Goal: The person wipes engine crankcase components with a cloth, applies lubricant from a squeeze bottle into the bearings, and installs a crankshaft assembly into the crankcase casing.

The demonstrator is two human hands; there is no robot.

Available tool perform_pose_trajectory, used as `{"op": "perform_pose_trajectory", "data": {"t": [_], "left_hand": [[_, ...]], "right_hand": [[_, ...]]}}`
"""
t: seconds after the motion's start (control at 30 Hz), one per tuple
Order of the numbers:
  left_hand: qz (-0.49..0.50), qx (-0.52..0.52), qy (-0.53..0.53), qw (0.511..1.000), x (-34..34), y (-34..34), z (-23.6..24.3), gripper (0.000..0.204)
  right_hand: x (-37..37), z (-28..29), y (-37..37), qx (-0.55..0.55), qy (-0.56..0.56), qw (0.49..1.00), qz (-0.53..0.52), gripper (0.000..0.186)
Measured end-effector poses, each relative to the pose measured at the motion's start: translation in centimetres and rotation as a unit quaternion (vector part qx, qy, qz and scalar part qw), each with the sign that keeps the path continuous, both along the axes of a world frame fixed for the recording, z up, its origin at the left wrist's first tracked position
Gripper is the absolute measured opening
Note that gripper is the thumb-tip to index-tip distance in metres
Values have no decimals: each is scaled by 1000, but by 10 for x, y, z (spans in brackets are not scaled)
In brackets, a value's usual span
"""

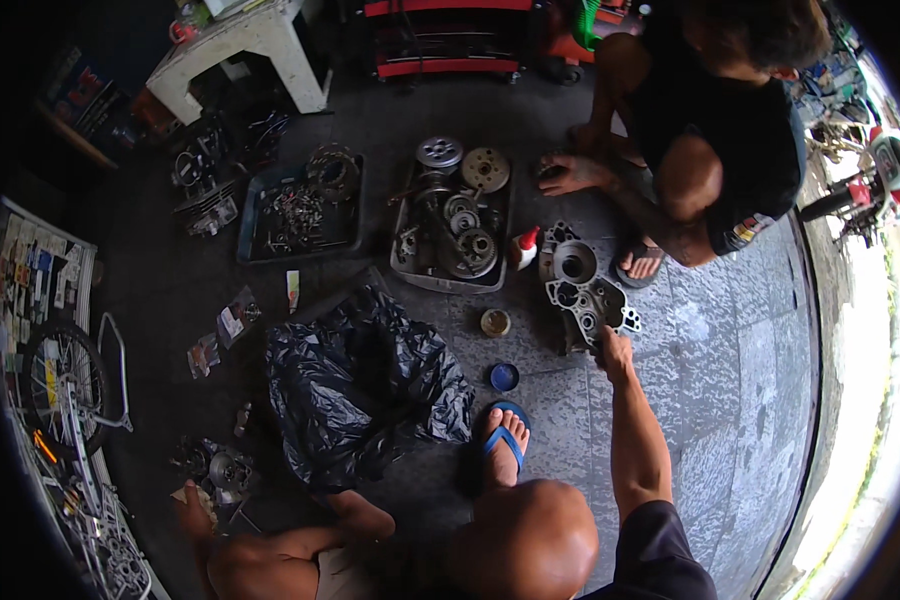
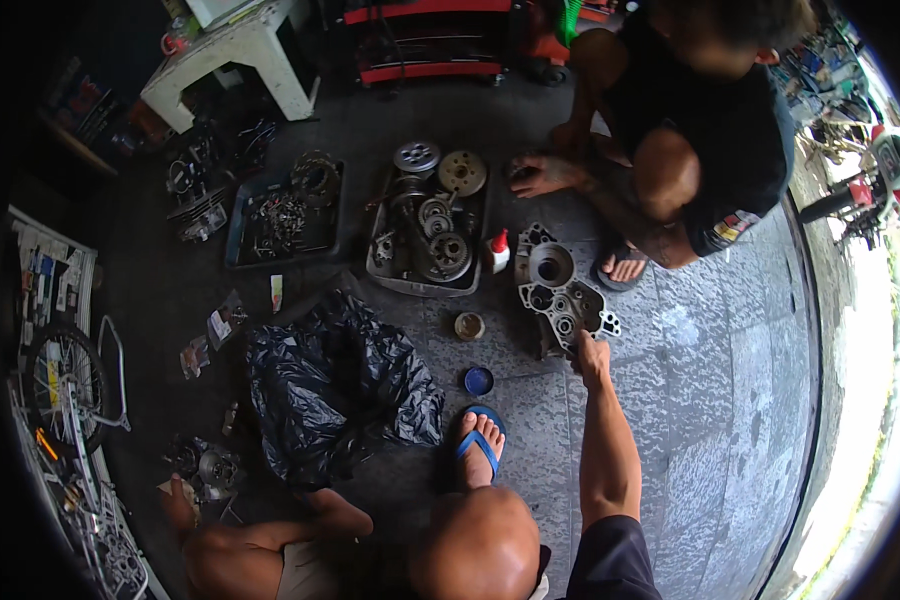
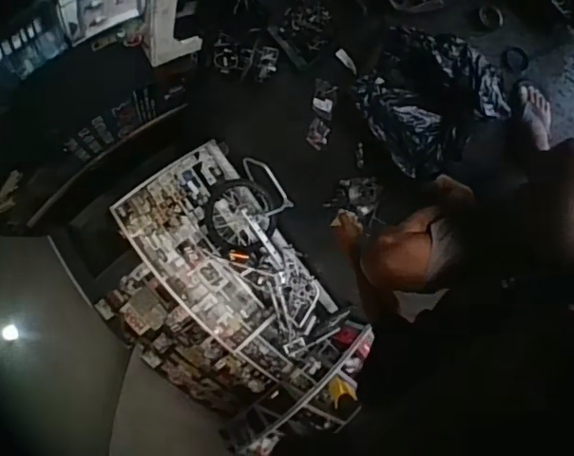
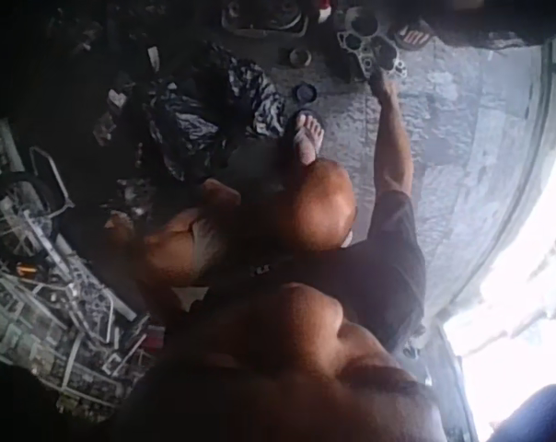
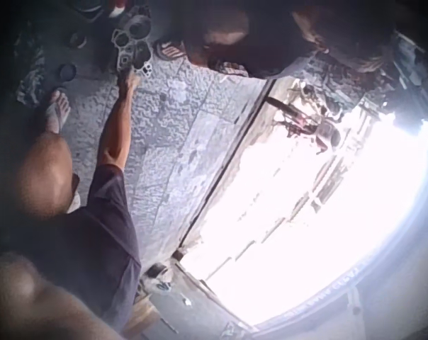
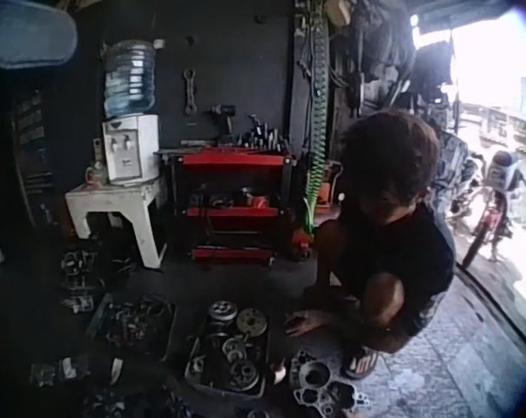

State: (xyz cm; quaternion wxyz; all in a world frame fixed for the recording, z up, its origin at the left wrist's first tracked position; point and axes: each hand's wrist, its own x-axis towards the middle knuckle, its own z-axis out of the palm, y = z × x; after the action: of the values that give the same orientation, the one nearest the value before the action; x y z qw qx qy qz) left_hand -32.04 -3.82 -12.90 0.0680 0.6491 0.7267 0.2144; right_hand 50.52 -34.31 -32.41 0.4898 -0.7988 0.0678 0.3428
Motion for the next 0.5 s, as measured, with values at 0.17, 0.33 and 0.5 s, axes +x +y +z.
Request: {"op": "perform_pose_trajectory", "data": {"t": [0.17, 0.33, 0.5], "left_hand": [[79, -90, -274, 954, 11, -17, -41, 33], [50, -147, -206, 966, 48, -29, -16, 41], [-45, -275, -380, 882, 180, 11, 13, 34]], "right_hand": [[-1, 40, -37, -115, -125, 982, -86, 41], [-23, 100, -139, -197, -324, 925, 8, 45], [-77, 194, -152, -31, -319, 938, -134, 36]]}}
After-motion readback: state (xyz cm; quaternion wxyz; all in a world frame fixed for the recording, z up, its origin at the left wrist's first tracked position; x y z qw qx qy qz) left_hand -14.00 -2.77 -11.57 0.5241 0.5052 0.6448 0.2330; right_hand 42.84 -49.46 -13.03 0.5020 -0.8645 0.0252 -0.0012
